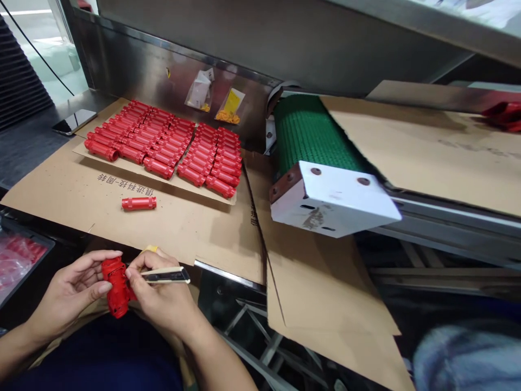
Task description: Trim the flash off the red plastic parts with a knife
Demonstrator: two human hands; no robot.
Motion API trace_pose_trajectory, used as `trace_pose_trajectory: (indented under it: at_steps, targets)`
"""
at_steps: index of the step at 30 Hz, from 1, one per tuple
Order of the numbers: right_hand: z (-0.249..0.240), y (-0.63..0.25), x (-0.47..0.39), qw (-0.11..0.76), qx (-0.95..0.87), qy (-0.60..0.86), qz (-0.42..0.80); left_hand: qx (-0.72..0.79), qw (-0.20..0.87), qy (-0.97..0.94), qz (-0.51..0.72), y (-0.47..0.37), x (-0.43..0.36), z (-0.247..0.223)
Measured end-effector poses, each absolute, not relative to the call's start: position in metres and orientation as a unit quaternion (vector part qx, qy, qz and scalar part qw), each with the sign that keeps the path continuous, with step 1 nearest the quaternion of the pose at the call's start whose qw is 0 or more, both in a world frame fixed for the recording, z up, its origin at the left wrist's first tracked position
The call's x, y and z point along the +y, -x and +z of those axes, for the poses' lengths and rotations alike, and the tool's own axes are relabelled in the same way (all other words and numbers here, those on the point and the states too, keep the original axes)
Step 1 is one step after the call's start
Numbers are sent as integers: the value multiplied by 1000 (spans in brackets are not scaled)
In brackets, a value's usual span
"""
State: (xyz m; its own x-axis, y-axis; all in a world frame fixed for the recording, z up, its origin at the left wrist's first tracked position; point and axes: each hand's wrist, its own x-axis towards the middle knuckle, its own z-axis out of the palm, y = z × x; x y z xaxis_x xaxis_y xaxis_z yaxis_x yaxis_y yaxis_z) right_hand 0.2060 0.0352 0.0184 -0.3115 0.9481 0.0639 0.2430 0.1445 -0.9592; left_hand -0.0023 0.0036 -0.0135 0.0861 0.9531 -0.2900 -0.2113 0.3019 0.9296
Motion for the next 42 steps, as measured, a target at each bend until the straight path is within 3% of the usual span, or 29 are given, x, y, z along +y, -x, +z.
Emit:
trace_pose_trajectory:
  at_steps: [5, 7, 16, 26, 29, 31, 32, 33, 37, 42]
  targets:
    - [4, -209, 36, 431, -426, 388, 694, 499, 633, -261, 531, 5, 16, -1]
    - [-5, -211, 38, 468, -343, 357, 732, 497, 649, -228, 529, 7, 17, 2]
    - [-19, -208, 39, 502, -332, 365, 710, 500, 661, -231, 510, 5, 12, 2]
    - [-27, -213, 23, 408, -487, 450, 628, 498, 651, -313, 481, 23, 29, -6]
    - [-28, -218, 12, 316, -647, 514, 466, 576, 491, -493, 429, 65, 73, 15]
    - [-29, -222, 9, 262, -698, 530, 404, 673, 261, -630, 286, 97, 111, 36]
    - [-29, -223, 9, 249, -704, 537, 392, 700, 153, -680, 154, 111, 130, 45]
    - [-29, -223, 10, 245, -702, 544, 388, 711, 111, -685, 116, 123, 148, 54]
    - [-26, -221, 12, 260, -704, 543, 378, 720, 70, -688, 58, 141, 192, 62]
    - [-29, -230, 6, 305, -673, 558, 377, 738, 33, -671, 70, 127, 183, 39]
